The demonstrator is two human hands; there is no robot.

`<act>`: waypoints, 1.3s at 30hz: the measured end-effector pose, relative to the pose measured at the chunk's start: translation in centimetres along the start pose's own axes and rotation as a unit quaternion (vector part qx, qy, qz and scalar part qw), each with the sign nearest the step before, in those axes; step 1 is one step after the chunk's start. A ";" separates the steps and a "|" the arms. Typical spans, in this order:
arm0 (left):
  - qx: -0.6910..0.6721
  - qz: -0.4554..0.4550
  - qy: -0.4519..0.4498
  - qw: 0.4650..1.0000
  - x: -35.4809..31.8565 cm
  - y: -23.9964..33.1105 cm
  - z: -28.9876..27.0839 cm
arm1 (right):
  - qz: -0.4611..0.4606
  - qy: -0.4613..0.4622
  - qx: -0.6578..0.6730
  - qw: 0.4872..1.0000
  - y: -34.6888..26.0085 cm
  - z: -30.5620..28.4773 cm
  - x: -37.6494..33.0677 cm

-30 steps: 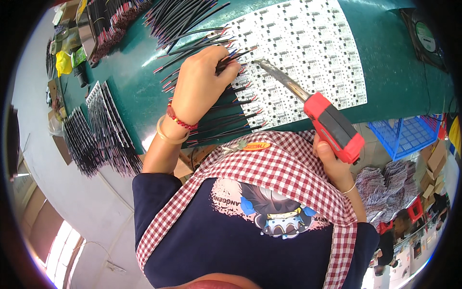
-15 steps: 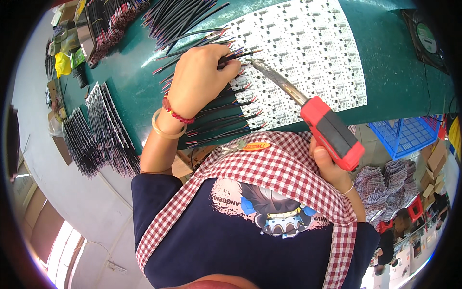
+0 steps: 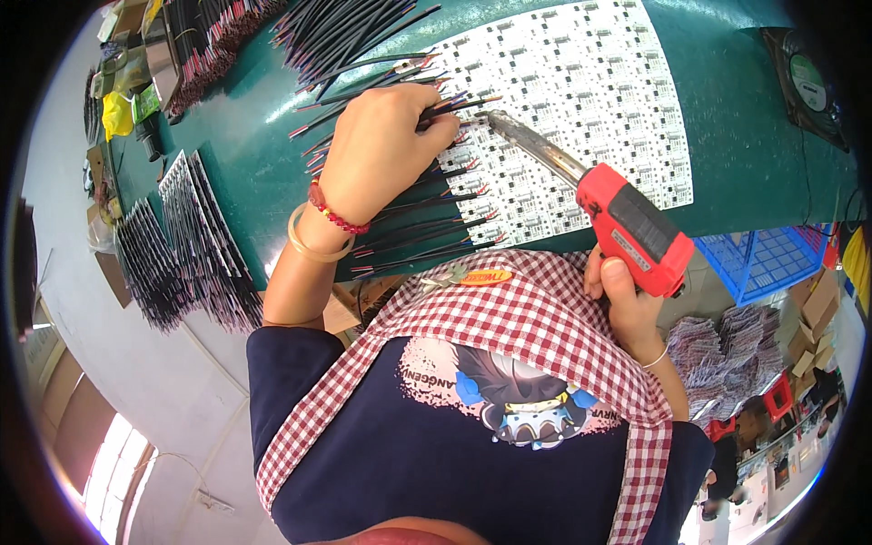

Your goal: The person solders wires onto small printed circuit boards at an electronics assembly station. This is done using a soldering iron and solder wire, with wire strippers and pliers as supporting tools.

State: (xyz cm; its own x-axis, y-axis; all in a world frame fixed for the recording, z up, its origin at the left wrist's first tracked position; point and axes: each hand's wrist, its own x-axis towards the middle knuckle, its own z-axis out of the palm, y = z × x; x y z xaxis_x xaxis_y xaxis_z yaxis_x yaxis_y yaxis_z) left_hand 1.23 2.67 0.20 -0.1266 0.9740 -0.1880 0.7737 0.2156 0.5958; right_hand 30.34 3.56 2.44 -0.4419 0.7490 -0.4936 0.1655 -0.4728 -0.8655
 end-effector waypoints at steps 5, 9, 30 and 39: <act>0.009 -0.002 -0.004 1.000 0.0 0.1 -0.1 | -0.001 -0.049 -0.026 0.998 0.4 -0.7 -0.6; 0.015 0.002 -0.004 1.000 0.0 0.0 0.0 | 0.008 -0.064 -0.091 0.994 1.1 -1.4 -0.9; 0.027 0.006 -0.009 1.000 0.2 0.0 0.0 | -0.121 -0.064 -0.317 0.938 0.5 -1.7 -0.5; 0.037 0.011 -0.011 0.999 0.4 0.1 0.0 | -0.183 -0.076 -0.361 0.911 0.2 -1.8 0.2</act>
State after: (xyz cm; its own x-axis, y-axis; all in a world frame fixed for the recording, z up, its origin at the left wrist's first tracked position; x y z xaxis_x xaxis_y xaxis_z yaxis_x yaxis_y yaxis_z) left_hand 1.26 3.07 0.15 -0.0950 0.9765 -0.1932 0.8201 0.1868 0.5408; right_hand 31.87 4.39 1.99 -0.6922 0.6959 -0.1911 0.4955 0.2657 -0.8270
